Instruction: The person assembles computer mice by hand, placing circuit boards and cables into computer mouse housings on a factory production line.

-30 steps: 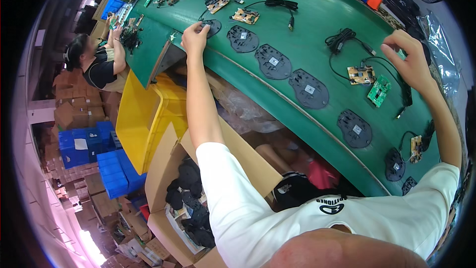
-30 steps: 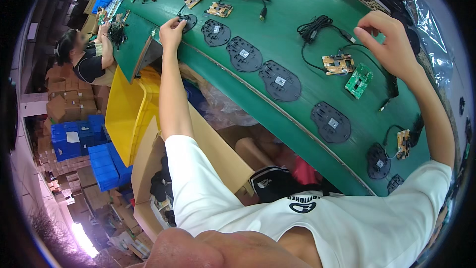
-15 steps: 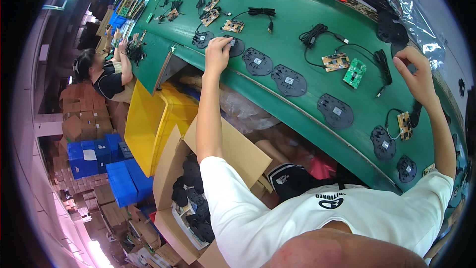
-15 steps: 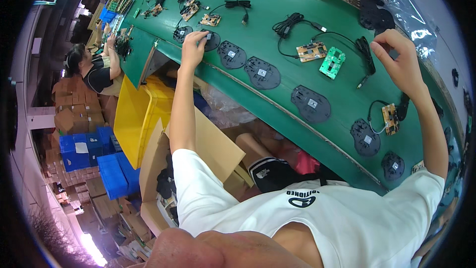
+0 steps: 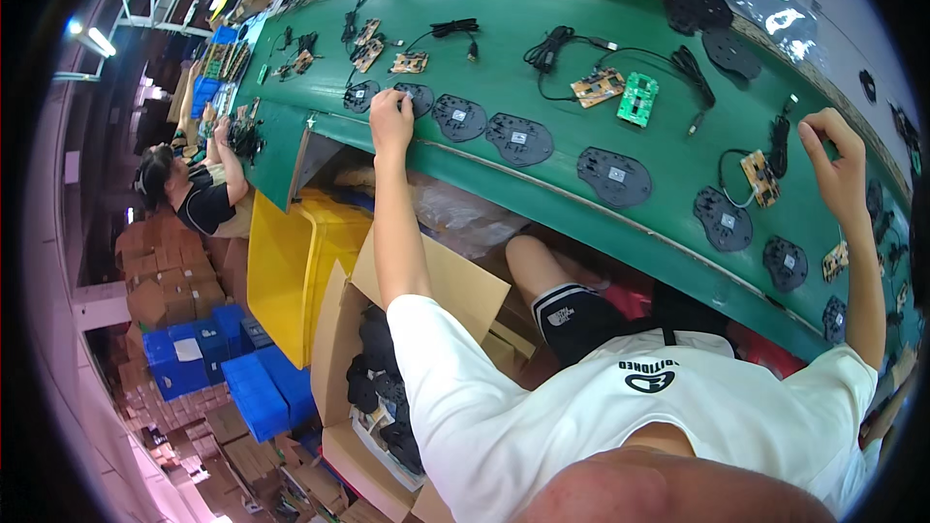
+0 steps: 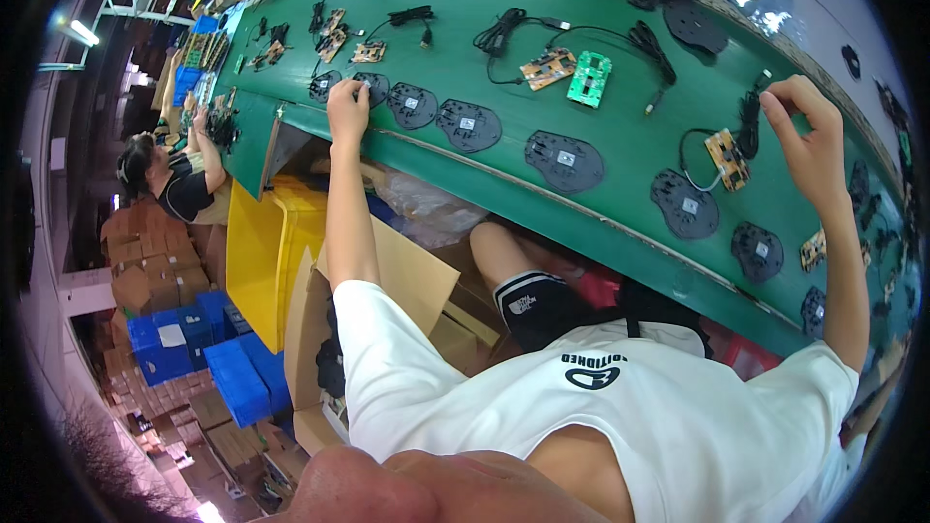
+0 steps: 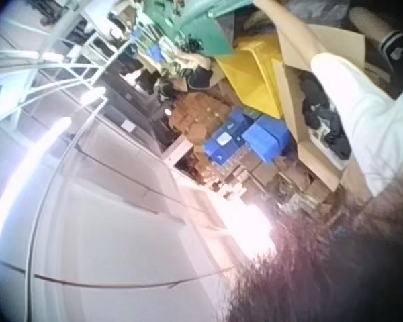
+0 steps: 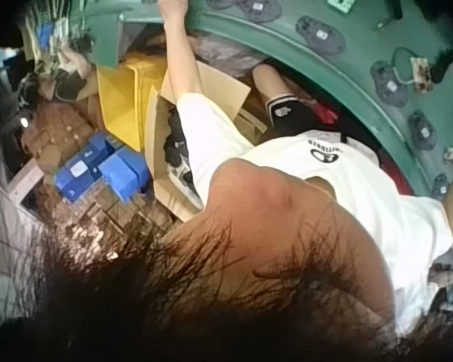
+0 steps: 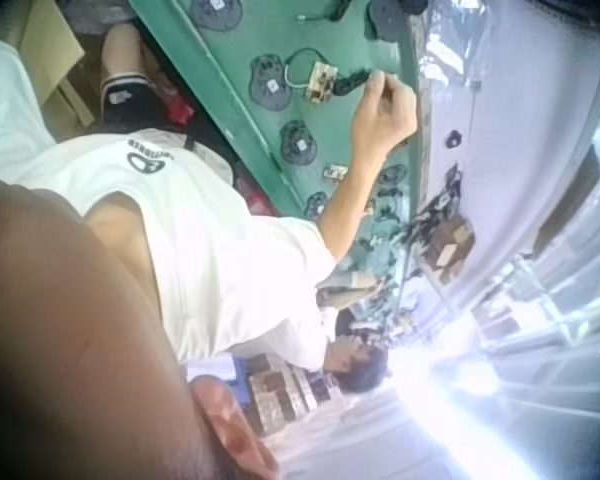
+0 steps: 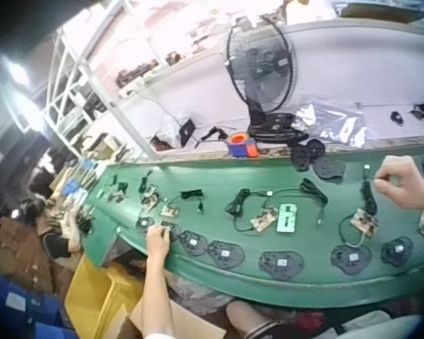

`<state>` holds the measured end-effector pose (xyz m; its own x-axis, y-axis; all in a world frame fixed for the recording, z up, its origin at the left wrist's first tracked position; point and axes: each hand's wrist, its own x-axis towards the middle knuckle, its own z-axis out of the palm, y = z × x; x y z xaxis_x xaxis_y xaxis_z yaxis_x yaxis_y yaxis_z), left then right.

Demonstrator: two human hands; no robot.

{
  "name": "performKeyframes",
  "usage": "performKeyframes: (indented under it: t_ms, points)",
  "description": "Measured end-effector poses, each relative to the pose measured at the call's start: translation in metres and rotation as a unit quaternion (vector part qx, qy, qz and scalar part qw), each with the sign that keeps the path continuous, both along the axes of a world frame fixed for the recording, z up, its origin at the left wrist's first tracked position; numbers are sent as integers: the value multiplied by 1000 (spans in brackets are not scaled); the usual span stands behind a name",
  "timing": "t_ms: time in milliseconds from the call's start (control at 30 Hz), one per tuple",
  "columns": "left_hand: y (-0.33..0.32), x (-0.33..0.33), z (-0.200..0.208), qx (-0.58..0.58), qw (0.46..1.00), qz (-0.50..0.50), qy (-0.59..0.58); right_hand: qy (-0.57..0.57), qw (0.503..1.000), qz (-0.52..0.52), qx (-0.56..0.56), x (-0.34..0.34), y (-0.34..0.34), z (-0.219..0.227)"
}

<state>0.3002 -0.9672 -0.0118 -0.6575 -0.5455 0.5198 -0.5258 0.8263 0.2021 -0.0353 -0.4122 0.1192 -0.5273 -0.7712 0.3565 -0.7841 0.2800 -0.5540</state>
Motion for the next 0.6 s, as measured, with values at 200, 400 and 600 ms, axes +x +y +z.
performKeyframes:
  t_ms: [200,400,600]
  points:
    - [-1,-5,-4,5,1000,21,-4,0,993,-114,10,40,63,11]
    - [1,-16,-11,1,999,51,5,4,973,-231,-13,104,143,24]
    - [-8,-12,-22,-3,999,34,31,38,945,-321,-48,145,205,13]
